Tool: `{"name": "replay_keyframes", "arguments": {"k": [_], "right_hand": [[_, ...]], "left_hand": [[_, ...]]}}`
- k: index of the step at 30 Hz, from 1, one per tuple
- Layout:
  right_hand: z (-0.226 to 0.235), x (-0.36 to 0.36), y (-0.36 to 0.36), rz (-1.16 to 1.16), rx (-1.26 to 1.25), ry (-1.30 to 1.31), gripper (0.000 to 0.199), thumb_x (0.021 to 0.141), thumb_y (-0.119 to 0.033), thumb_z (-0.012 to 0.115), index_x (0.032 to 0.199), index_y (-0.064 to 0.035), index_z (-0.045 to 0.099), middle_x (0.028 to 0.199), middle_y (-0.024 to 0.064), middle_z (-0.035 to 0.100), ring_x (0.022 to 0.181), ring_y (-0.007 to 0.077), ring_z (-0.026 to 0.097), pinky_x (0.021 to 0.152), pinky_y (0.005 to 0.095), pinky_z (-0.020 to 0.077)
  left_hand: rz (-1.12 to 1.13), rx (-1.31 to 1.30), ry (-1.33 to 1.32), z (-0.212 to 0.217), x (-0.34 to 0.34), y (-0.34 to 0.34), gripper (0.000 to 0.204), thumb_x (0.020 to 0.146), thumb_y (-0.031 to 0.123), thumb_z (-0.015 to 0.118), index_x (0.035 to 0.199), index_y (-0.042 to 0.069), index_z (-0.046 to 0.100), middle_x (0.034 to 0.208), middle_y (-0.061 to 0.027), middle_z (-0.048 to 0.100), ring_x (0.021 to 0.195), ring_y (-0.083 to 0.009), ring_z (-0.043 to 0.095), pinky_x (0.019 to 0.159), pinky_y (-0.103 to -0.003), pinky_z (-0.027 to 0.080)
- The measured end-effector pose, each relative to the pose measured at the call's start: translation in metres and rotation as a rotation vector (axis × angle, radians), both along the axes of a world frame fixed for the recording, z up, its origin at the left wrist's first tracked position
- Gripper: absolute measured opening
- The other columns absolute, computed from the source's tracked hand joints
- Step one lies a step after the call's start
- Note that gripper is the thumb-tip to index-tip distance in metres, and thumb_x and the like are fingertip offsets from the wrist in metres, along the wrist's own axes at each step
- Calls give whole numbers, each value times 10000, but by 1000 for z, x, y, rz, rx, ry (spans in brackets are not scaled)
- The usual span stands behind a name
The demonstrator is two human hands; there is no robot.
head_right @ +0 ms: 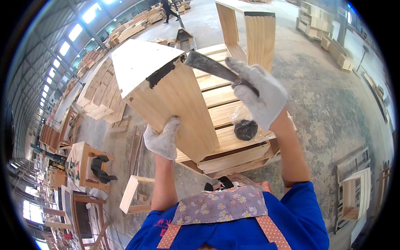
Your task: The person applies a dark filler material to the joints and edges of wooden frames using a putty knife. The person picks up each frame, applies the filler, and then sets the frame aside on a wooden pallet.
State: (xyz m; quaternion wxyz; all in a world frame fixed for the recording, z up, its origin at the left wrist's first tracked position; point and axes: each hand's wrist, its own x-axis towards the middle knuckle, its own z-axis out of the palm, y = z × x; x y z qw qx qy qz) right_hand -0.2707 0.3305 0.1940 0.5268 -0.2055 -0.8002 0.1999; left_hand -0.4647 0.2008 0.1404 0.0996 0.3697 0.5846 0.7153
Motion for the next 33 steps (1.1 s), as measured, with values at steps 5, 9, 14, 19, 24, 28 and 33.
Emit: {"name": "replay_keyframes", "arguments": {"k": [5,9,14,19,24,28,33], "right_hand": [[-20,-25,-13,6,12,54,404,820,-26,586,1220,-86,602,810,98,599,681,174,590,610,290,469],[-30,-37,-18,-78,67,42,409,812,-22,598,1216,-88,603,808,110,595,676,218,593,616,302,475],[-29,-29,-26,-73,24,89,369,804,17,596,1172,-10,612,804,126,600,688,188,601,636,271,481],[-30,-44,-29,-147,59,44,433,783,11,618,1202,-96,615,787,117,597,671,222,605,603,303,484],[-24,-32,-37,-90,-30,80,386,799,14,608,1183,-21,612,817,128,607,675,181,594,625,264,477],[-27,-36,-30,-115,22,124,414,794,12,616,1197,-81,616,818,128,612,696,223,619,613,287,486],[-28,-33,-27,-104,16,136,387,801,13,609,1186,-20,606,808,129,600,682,183,599,615,268,474]], "left_hand": [[-16,15,-14,-3,-1,1,268,755,34,748,997,-32,653,893,-65,694,776,-91,616,712,-246,512],[11,-12,8,-3,0,2,269,756,37,749,997,-34,652,886,-68,695,772,-92,618,705,-245,512],[6,3,16,-4,-1,2,283,747,44,757,997,-34,652,876,-64,697,771,-92,619,707,-244,513],[5,-15,-4,-4,0,4,291,747,35,753,1008,-35,646,885,-65,696,765,-87,618,704,-240,513],[0,14,3,-3,0,3,290,745,31,751,1006,-37,645,898,-69,694,765,-90,617,702,-244,513],[-11,16,-19,-2,0,3,292,739,32,753,1002,-37,646,894,-68,693,767,-98,619,702,-251,512],[19,20,-10,-2,8,7,263,743,21,745,982,-37,653,875,-61,692,753,-93,615,694,-244,507]]}}
